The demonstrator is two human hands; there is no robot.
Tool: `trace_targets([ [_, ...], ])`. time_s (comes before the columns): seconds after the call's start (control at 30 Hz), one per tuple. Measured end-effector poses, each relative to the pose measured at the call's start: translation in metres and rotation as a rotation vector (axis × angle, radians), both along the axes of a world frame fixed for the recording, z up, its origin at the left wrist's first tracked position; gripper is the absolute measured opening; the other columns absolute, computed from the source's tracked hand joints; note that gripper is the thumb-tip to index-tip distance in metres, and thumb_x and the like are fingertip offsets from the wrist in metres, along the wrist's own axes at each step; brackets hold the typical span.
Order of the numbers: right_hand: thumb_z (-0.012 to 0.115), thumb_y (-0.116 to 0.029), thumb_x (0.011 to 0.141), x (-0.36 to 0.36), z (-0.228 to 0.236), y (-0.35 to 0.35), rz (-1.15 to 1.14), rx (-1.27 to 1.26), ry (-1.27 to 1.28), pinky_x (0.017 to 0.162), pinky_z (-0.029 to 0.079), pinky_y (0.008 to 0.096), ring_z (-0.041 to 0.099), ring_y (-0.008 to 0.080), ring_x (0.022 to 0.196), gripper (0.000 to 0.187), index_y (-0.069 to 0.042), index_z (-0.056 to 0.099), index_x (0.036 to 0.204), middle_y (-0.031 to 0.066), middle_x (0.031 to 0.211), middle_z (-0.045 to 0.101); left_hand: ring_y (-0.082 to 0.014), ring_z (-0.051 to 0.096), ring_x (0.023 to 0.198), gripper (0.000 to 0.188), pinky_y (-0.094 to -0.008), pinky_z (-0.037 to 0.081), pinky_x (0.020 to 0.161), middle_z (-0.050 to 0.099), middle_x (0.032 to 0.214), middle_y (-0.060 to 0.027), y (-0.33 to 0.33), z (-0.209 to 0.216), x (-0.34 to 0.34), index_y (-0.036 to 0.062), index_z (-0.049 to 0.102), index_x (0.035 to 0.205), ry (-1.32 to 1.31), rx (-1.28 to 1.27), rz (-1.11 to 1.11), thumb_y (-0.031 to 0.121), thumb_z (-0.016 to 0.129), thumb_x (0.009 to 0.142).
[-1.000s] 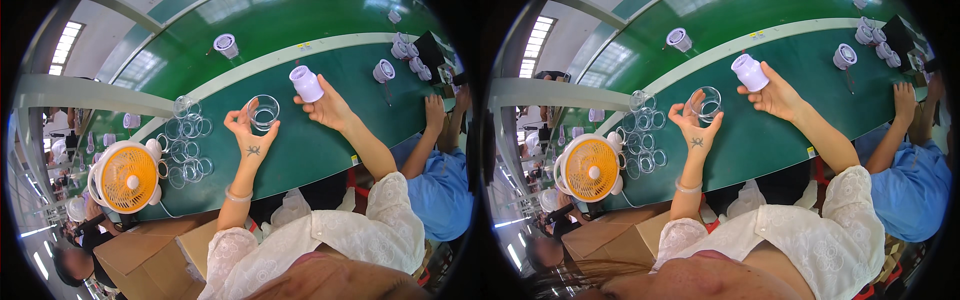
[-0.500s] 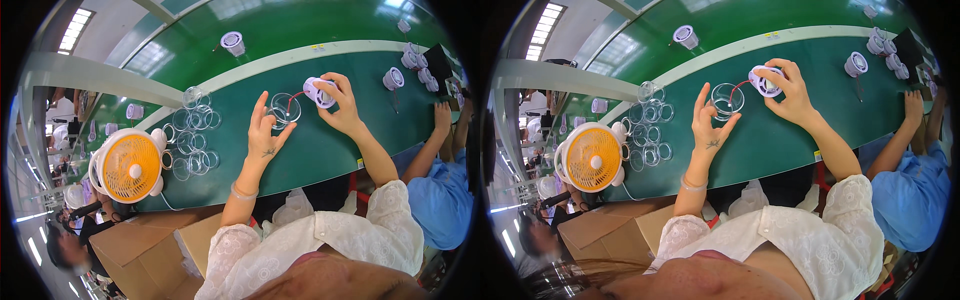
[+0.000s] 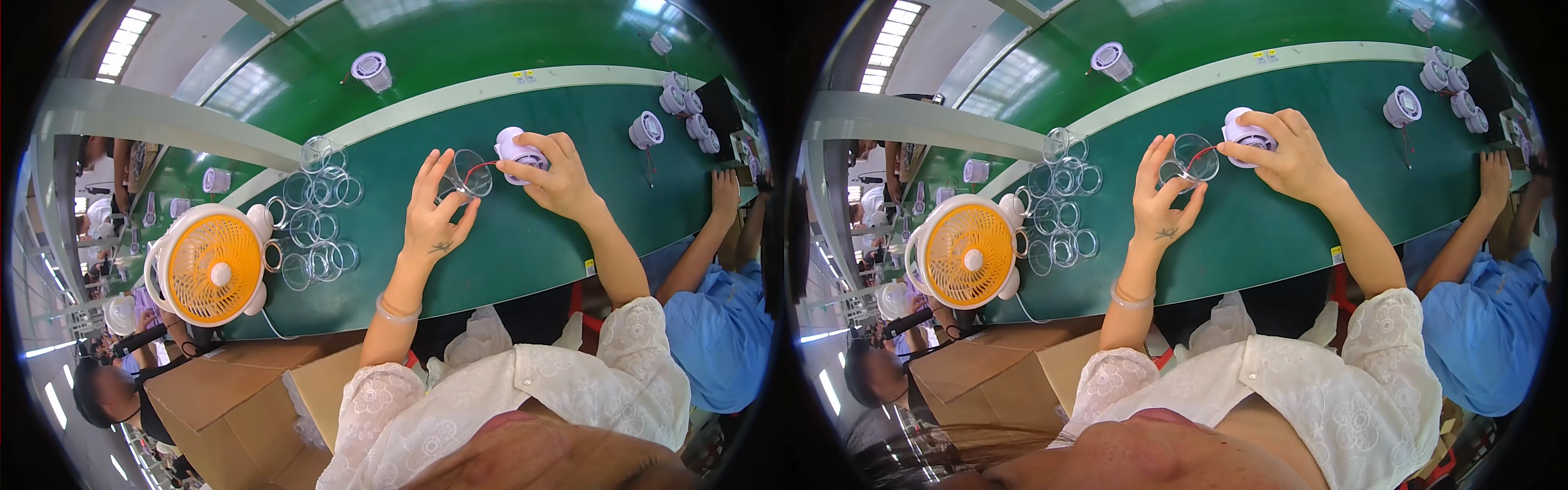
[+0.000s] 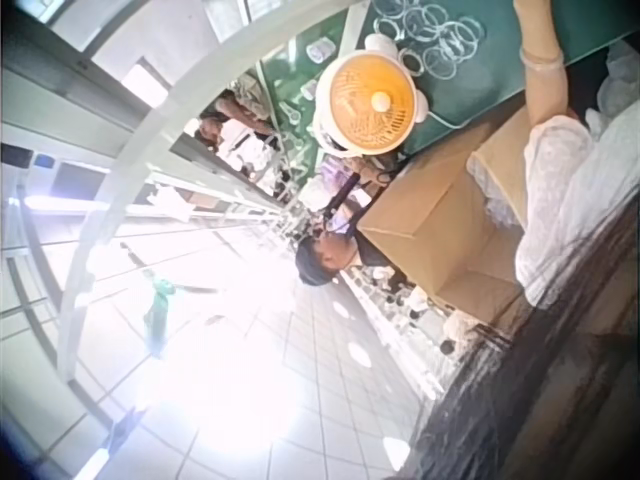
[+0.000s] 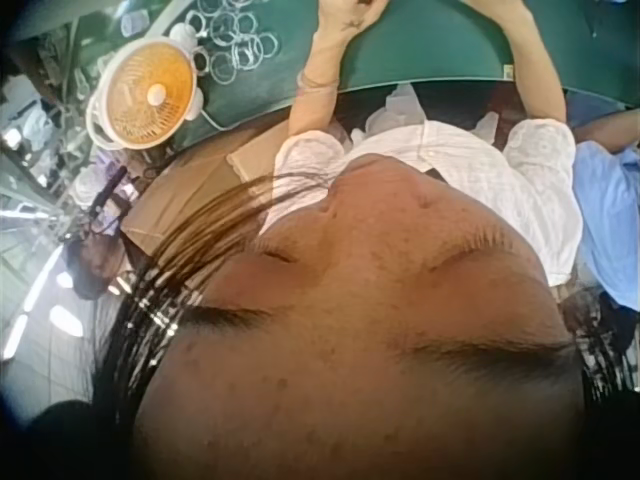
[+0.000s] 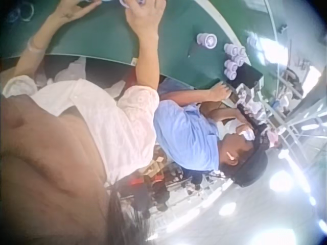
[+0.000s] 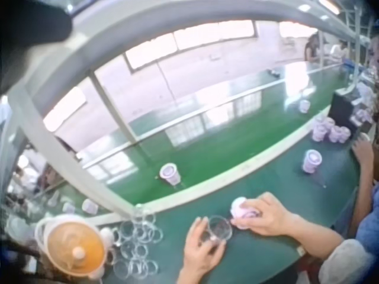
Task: Assembling small electronic components by inserting a purple device into clear plastic containers.
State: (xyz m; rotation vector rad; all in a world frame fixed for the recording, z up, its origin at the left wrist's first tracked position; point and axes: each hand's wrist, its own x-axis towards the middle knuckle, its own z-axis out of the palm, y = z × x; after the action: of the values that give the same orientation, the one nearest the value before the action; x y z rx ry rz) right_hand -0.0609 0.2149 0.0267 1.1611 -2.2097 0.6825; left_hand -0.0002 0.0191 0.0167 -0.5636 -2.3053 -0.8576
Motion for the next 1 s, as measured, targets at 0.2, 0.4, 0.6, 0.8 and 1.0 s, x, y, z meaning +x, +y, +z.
trace_targets([
  [0.2,0.059,-0.006,0.063,0.000,0.002,0.002,-0.001,0.089,0.067,0.069,0.036,0.0287,0.042,0.0181,0.075,0.036,-0.028,0.059,0.092,-0.0016,0.101,0.048,-0.0317,0.051,0.098,0.016,-0.0330,0.044,0.078,0.044,0.116,-0.0205,0.002,-0.010,0.000,0.0025,0.058,0.068,-0.131,0.223,-0.076,0.001,0.069,0.056],
  [0.4,0.062,-0.004,0.058,-0.002,0.001,0.006,-0.035,0.132,0.068,0.070,0.037,0.0294,0.039,0.0207,0.079,0.039,-0.026,0.061,0.091,-0.0003,0.103,0.047,-0.0304,0.052,0.097,0.018,-0.0331,0.043,0.080,0.041,0.119,-0.0206,0.001,-0.014,0.000,0.0022,0.060,0.073,-0.167,0.229,-0.117,0.001,0.069,0.057],
  [0.6,0.060,0.001,0.057,-0.002,-0.001,0.003,0.025,0.081,-0.009,0.070,0.037,0.0299,0.040,0.0214,0.080,0.042,-0.024,0.061,0.091,0.0015,0.103,0.047,-0.0306,0.049,0.102,0.027,-0.0338,0.041,0.083,0.039,0.121,-0.0176,0.003,-0.011,0.000,0.0026,0.059,0.085,-0.226,0.234,-0.089,0.002,0.067,0.060],
  [0.8,0.063,0.002,0.054,-0.001,-0.005,-0.002,0.293,-0.195,-0.363,0.066,0.039,0.0302,0.042,0.0221,0.079,0.045,-0.014,0.056,0.096,0.0085,0.101,0.046,-0.0321,0.043,0.107,0.023,-0.0355,0.039,0.085,0.040,0.120,-0.0166,0.002,-0.008,0.000,0.0008,0.056,0.089,-0.274,0.113,-0.098,0.005,0.061,0.068],
  [1.0,0.061,-0.002,0.061,-0.002,-0.013,-0.005,0.404,-0.231,-0.549,0.077,0.037,0.0328,0.043,0.0248,0.091,0.052,-0.007,0.041,0.109,0.0122,0.104,0.042,-0.0334,0.043,0.104,0.009,-0.0380,0.038,0.084,0.038,0.114,-0.0174,0.005,-0.012,0.003,-0.0005,0.053,0.079,-0.323,0.211,-0.099,0.008,0.053,0.076],
])
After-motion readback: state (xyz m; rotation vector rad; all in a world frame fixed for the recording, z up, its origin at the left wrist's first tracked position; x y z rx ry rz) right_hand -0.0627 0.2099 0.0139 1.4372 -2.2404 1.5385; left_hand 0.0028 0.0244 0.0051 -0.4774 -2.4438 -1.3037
